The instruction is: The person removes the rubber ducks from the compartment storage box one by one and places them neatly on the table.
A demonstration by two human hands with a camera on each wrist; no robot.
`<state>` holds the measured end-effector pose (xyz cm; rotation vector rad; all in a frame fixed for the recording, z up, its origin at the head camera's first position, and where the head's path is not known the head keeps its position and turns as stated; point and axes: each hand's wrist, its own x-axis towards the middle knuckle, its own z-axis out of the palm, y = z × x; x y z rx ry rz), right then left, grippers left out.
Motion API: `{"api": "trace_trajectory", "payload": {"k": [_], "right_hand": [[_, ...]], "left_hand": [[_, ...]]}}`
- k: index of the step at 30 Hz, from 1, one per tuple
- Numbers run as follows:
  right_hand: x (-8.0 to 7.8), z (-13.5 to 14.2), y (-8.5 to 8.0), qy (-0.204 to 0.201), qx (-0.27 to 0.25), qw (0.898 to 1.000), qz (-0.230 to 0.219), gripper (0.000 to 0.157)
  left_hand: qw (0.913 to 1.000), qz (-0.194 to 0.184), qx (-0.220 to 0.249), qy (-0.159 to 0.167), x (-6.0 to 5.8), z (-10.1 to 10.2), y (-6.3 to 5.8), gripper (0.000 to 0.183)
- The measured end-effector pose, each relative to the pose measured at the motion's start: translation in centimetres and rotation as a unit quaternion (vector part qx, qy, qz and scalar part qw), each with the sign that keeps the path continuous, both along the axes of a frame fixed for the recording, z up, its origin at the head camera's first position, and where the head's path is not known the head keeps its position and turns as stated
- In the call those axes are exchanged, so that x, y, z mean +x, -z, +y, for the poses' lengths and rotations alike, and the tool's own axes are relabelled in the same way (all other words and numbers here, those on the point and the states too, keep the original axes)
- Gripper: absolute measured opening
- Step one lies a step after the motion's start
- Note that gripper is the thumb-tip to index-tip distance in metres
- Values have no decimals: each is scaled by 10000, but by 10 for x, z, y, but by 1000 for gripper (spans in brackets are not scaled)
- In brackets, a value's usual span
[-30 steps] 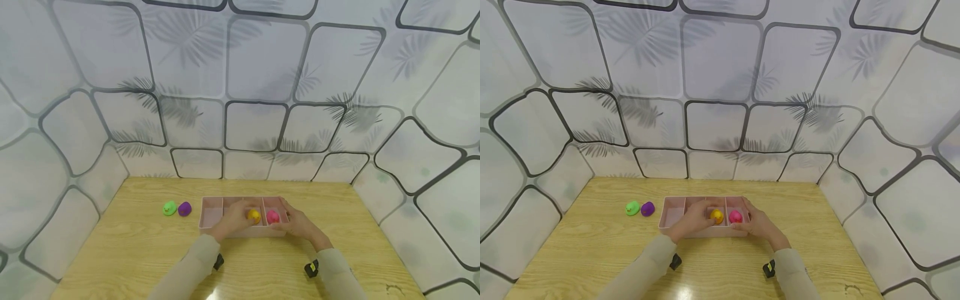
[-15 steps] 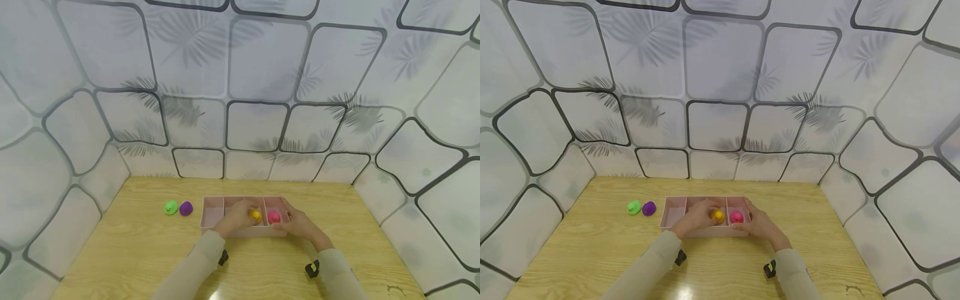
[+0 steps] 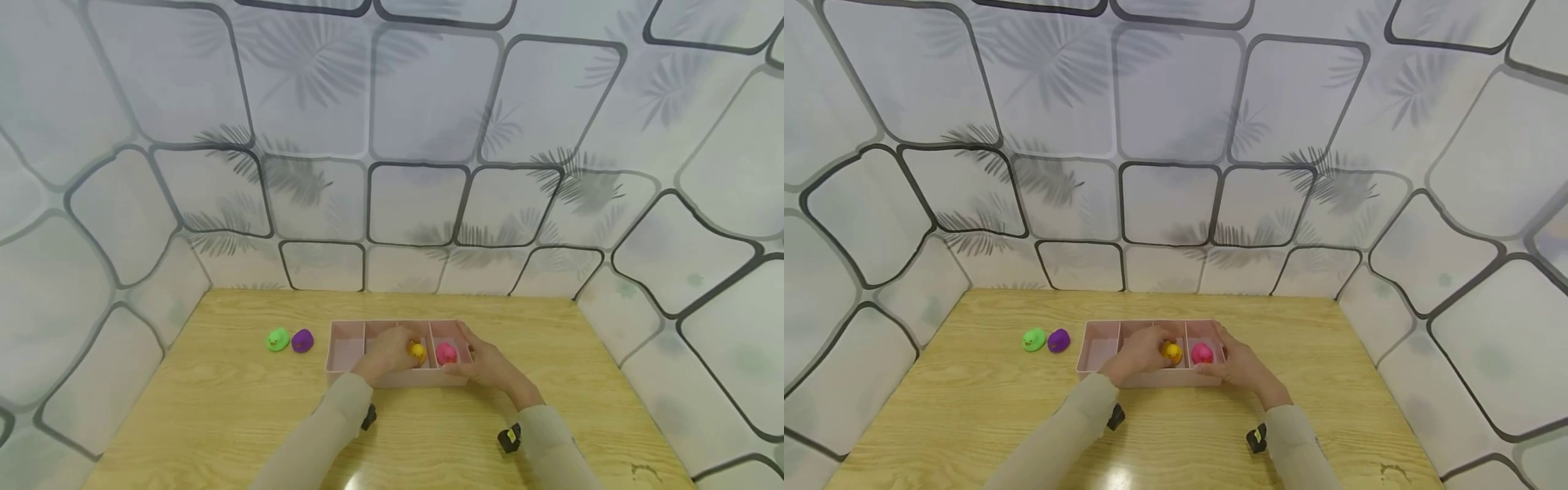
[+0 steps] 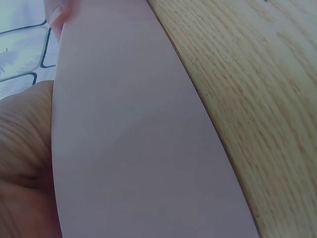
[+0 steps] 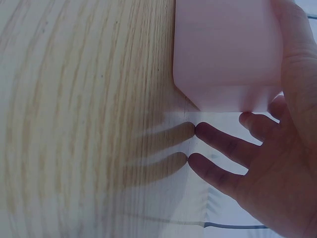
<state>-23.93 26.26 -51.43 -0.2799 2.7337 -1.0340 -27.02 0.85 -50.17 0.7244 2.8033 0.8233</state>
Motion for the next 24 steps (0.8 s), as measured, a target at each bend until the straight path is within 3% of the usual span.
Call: {"api": "trace_trajectory", "payload": {"k": [6, 15, 24], "right_hand": [[1, 0, -1, -57, -14, 10000, 50, 116], [1, -2, -1, -18, -17, 10000, 37, 117], [1, -1, 1, 3, 31, 10000, 83, 117]], "left_hand": [[9998, 72, -159, -72, -1, 1, 2, 31], [10000, 28, 20, -55, 1, 0, 3, 23], [9994, -135, 307, -49, 7, 0, -6, 41]]}}
